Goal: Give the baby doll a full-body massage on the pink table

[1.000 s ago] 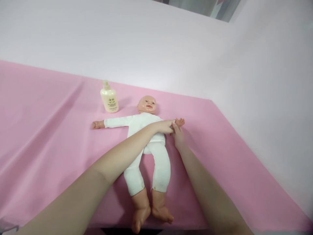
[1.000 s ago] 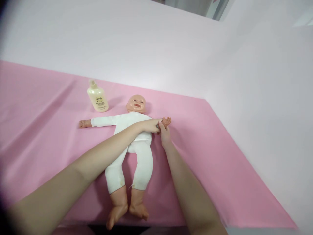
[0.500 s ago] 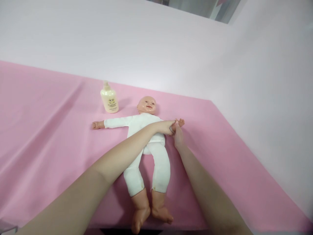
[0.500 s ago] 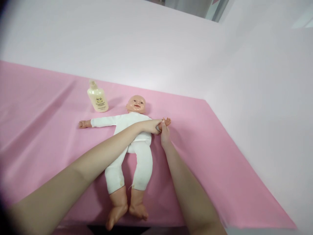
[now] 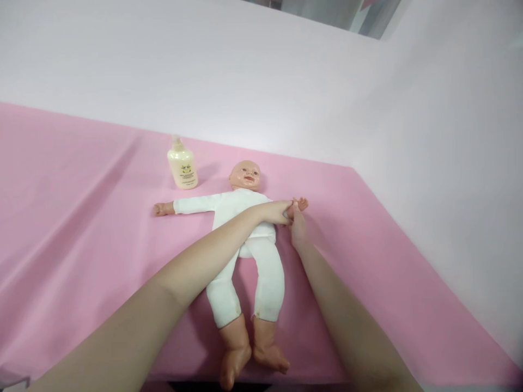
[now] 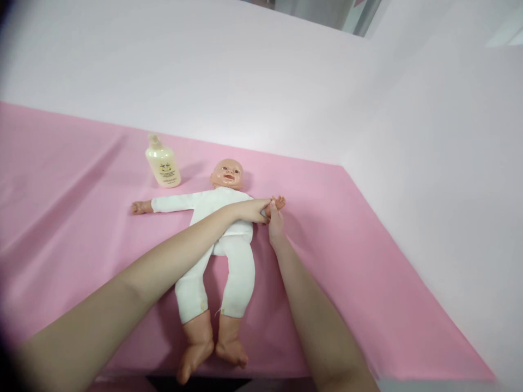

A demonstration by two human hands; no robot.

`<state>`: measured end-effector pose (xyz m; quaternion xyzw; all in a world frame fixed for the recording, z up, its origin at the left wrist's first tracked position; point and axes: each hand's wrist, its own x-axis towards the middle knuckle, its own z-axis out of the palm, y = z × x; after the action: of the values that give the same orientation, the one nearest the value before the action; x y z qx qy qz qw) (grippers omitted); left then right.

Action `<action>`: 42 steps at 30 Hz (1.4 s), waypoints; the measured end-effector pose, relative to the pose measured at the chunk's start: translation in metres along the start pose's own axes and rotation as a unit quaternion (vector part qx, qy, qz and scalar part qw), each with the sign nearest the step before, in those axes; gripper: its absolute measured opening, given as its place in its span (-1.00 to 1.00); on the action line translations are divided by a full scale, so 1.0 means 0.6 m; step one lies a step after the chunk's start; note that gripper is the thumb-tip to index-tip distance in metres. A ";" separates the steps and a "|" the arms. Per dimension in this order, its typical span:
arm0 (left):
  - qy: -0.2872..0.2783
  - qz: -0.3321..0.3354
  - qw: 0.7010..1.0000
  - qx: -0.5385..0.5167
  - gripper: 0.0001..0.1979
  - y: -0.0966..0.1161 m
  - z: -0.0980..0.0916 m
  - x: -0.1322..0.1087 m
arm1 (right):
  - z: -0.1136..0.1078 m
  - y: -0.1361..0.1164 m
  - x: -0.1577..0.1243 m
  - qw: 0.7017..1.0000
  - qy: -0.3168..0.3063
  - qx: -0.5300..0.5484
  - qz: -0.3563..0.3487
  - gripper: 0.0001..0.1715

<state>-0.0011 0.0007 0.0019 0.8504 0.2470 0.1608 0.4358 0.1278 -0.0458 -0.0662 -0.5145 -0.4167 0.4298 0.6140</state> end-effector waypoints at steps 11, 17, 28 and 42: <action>-0.002 -0.031 0.999 0.011 -0.54 0.018 -0.002 -0.009 | 0.007 -0.010 -0.003 0.999 0.002 0.029 0.042 0.02; -0.005 -0.027 1.000 -0.012 -0.56 0.015 0.000 -0.008 | 0.007 -0.009 -0.003 0.999 0.008 0.041 0.034 -0.02; -0.018 -0.037 0.998 -0.041 -0.56 0.013 0.001 -0.007 | 0.009 -0.014 -0.006 0.998 0.003 0.046 0.038 0.02; -0.022 -0.033 0.999 -0.025 -0.51 0.010 0.000 -0.005 | 0.007 -0.010 -0.005 0.998 0.002 0.042 0.037 0.05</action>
<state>-0.0017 -0.0039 0.0063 0.8337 0.2612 0.1337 0.4678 0.1234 -0.0479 -0.0600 -0.5045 -0.3779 0.4682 0.6193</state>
